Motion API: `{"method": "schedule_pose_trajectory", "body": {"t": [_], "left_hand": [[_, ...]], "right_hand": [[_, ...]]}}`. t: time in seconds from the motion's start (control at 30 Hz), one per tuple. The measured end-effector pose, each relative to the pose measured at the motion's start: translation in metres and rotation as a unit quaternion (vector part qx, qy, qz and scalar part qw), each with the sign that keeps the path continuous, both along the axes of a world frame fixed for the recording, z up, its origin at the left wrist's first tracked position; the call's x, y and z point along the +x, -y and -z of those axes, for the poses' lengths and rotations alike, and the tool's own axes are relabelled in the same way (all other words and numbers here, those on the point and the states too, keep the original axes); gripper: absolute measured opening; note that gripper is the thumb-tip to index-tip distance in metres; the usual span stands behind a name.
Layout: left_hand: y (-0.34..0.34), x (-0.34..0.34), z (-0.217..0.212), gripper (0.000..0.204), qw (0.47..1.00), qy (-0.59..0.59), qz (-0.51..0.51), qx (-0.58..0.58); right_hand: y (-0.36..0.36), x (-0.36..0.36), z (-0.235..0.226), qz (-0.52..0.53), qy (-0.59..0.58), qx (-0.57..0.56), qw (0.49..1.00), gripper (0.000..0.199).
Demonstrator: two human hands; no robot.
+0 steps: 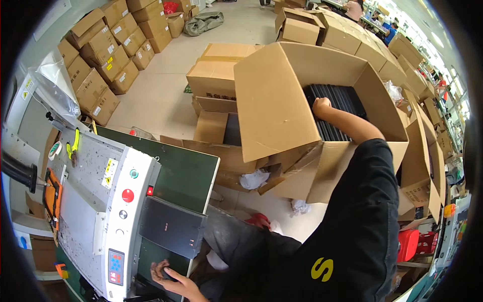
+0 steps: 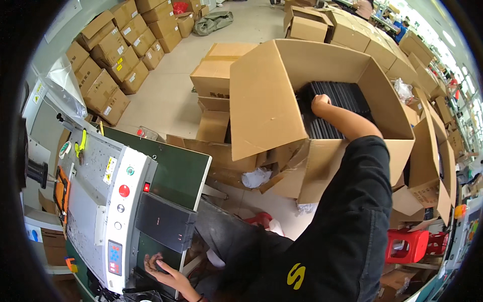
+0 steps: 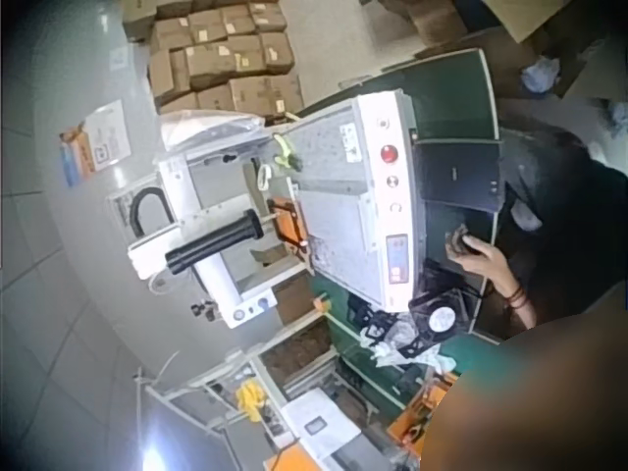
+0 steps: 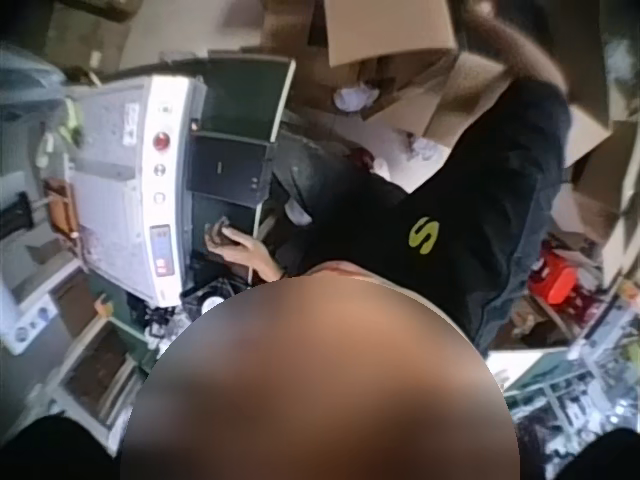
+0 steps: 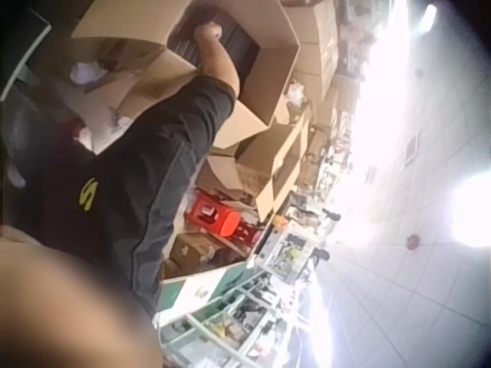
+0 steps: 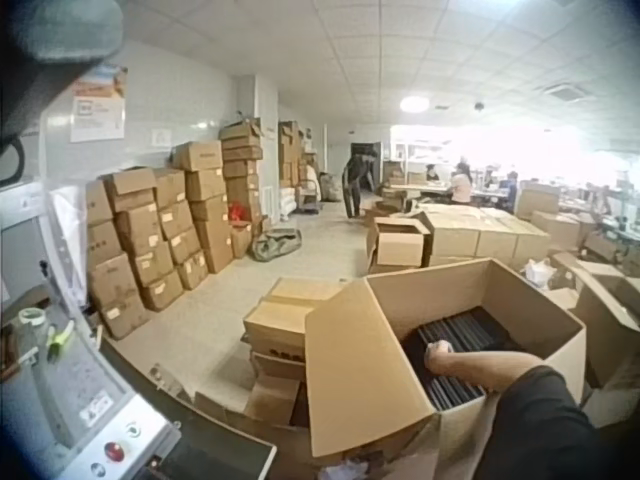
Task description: Assembling electronic tablet components using a press machine and organizing them in boxes.
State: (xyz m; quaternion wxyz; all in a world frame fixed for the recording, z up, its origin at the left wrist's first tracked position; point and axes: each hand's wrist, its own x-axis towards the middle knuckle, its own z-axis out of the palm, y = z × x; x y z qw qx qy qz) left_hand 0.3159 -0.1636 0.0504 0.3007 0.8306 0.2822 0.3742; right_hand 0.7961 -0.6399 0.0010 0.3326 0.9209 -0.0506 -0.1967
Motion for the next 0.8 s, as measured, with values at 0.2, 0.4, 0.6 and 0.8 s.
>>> {"method": "schedule_pose_trajectory", "body": {"t": [0.2,0.4,0.6,0.8], "left_hand": [[-0.002,-0.009,0.004,0.032,0.998,0.032,-0.014,-0.058],[-0.003,-0.011,0.007,0.034,0.999,0.018,-0.011,-0.035],[-0.004,-0.009,0.006,0.032,0.999,0.041,-0.014,-0.028],[-0.002,-0.014,0.003,0.030,0.999,0.037,0.009,0.015]], "right_hand": [[0.003,-0.010,0.014,-0.034,0.181,0.057,0.981,0.033],[-0.001,-0.031,0.000,0.014,0.120,0.100,0.988,0.031],[-0.006,0.000,-0.051,0.016,0.281,0.246,0.928,0.025],[-0.036,-0.024,-0.188,-0.108,0.419,0.513,0.741,0.022]]}}
